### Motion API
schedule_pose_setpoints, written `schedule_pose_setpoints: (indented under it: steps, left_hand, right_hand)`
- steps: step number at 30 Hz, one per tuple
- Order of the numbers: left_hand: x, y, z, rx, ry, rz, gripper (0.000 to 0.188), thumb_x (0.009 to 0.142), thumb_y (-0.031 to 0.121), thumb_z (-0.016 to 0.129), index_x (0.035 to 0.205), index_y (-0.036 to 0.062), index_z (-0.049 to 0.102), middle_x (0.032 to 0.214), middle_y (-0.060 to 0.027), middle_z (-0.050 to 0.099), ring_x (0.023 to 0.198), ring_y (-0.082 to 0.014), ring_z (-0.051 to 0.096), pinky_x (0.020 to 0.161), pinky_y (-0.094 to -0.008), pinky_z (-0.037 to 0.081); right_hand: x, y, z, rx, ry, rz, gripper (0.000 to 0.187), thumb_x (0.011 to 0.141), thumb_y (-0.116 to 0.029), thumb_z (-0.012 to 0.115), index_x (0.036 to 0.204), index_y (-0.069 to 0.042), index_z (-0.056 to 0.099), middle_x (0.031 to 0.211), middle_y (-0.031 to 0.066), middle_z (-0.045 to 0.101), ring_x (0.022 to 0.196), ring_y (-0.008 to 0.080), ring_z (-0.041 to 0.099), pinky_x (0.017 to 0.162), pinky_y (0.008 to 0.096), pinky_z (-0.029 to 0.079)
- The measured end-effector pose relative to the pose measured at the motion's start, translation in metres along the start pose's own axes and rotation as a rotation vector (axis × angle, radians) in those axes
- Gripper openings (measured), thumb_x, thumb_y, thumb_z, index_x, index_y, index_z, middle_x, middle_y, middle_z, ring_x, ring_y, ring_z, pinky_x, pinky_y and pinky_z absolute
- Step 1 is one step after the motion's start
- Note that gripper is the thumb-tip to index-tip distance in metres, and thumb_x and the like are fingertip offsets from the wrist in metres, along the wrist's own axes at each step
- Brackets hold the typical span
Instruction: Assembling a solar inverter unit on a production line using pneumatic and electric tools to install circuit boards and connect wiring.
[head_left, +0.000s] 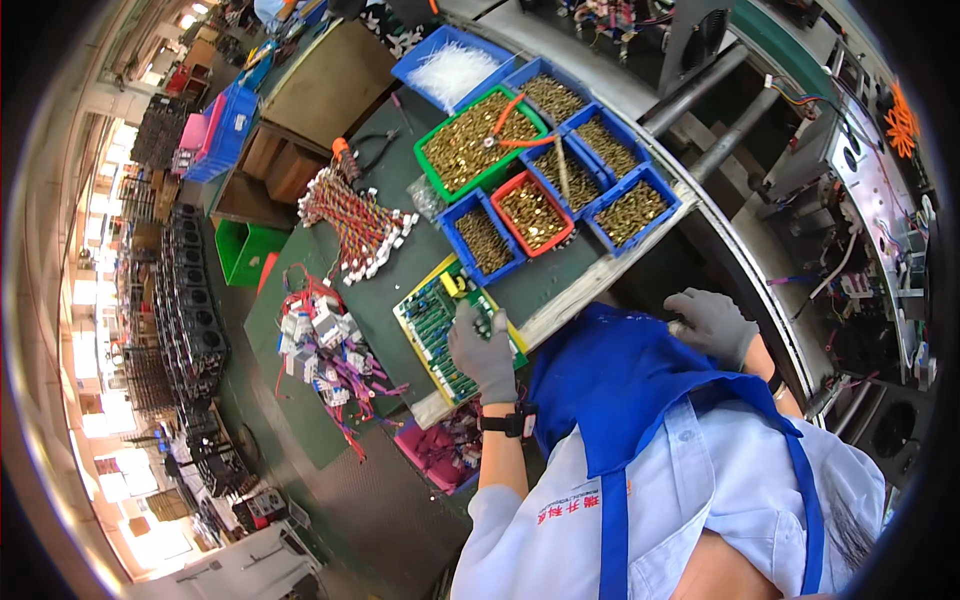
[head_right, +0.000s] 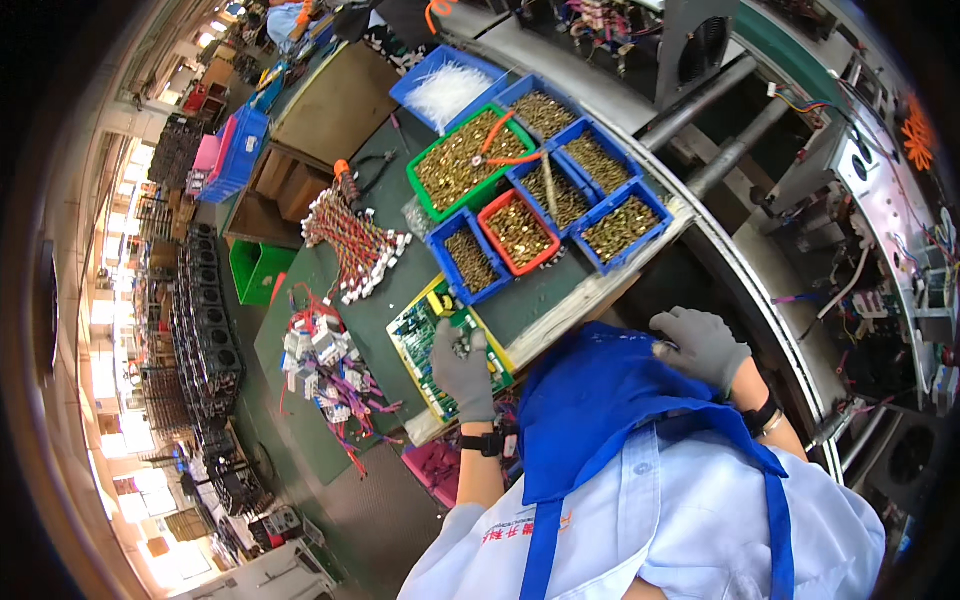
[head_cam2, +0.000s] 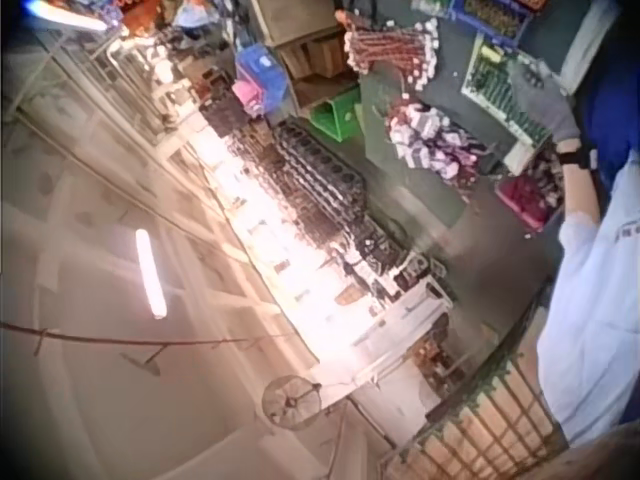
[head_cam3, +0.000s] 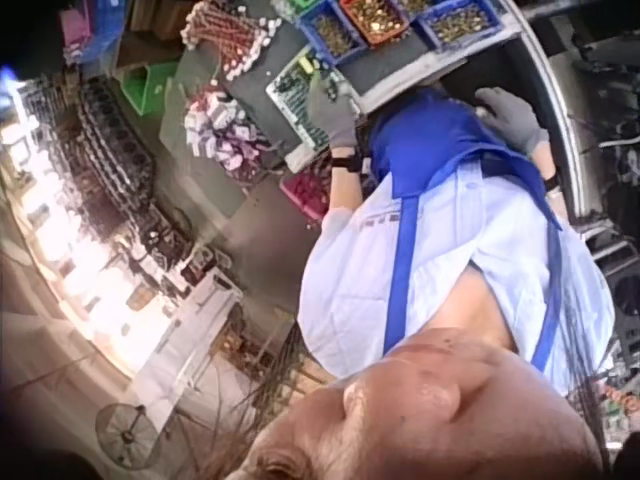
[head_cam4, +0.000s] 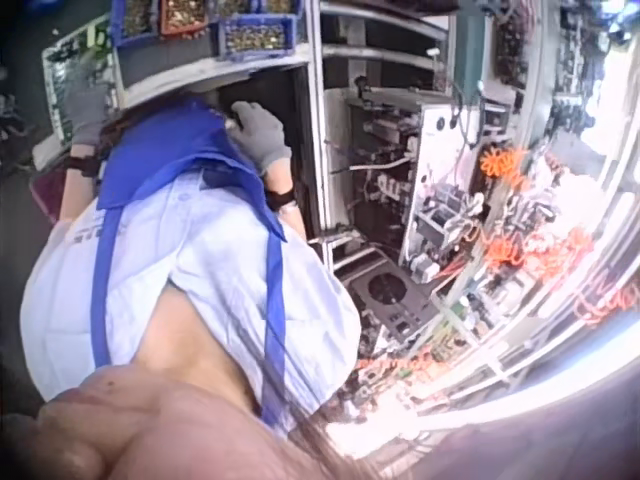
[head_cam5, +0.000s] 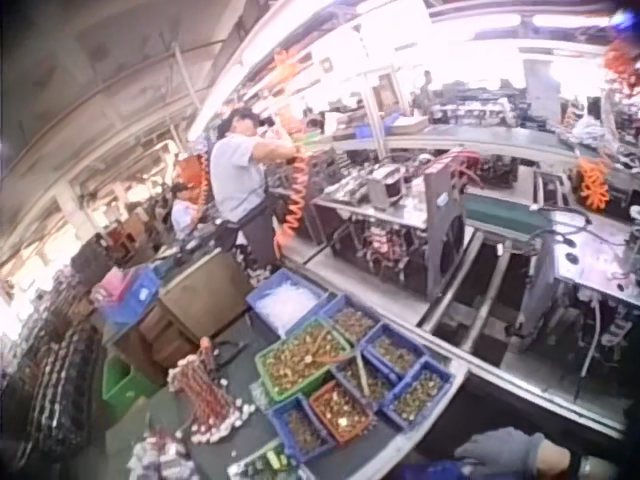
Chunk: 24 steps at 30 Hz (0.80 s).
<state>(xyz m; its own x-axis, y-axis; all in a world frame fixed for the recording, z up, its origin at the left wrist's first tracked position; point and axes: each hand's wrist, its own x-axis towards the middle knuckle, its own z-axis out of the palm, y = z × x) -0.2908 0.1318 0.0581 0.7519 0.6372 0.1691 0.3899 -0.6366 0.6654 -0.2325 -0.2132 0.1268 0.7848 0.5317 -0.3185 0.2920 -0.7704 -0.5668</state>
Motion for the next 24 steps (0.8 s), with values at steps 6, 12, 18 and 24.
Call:
schedule_pose_setpoints:
  steps: [6, 12, 18, 24]
  left_hand:
    - [0.012, -0.034, -0.017, 0.265, -0.005, -0.029, 0.083, 0.068, 0.04, 0.08, 0.133, 0.0059, 0.042, 0.123, -0.0234, 0.051, 0.117, -0.0407, 0.046, 0.1, -0.0468, 0.038]
    - [0.012, -0.096, -0.047, 0.148, 0.074, -0.294, 0.073, 0.076, 0.031, 0.075, 0.134, 0.0004, 0.042, 0.124, -0.024, 0.052, 0.115, -0.0375, 0.05, 0.098, -0.0444, 0.041]
    - [0.001, -0.127, -0.069, -0.313, 0.056, -0.525, 0.049, 0.082, 0.018, 0.071, 0.122, -0.0043, 0.055, 0.116, -0.0187, 0.06, 0.102, -0.0244, 0.061, 0.087, -0.0334, 0.049]
    - [0.008, -0.116, -0.068, 0.225, -0.016, -0.362, 0.049, 0.075, 0.023, 0.075, 0.115, 0.0007, 0.058, 0.109, -0.0178, 0.058, 0.1, -0.0344, 0.056, 0.086, -0.0426, 0.046]
  right_hand:
    - [0.021, -0.034, 0.018, -0.079, 0.028, -0.08, 0.032, 0.08, -0.028, 0.062, 0.107, -0.009, 0.06, 0.091, 0.0137, 0.06, 0.084, 0.034, 0.061, 0.073, 0.0427, 0.049]
    - [0.085, -0.072, 0.039, 0.208, -0.161, -0.2, 0.04, 0.085, -0.033, 0.058, 0.116, -0.008, 0.056, 0.105, 0.0172, 0.061, 0.093, 0.0353, 0.062, 0.082, 0.0442, 0.049]
    - [0.167, -0.136, 0.101, 0.359, -0.347, -0.203, 0.061, 0.082, -0.041, 0.064, 0.125, -0.001, 0.047, 0.11, 0.0204, 0.059, 0.106, 0.0345, 0.058, 0.09, 0.0404, 0.047]
    - [0.176, -0.185, 0.13, -0.047, -0.323, -0.048, 0.101, 0.074, -0.057, 0.07, 0.137, 0.008, 0.025, 0.123, 0.0239, 0.048, 0.114, 0.0373, 0.051, 0.095, 0.04, 0.045]
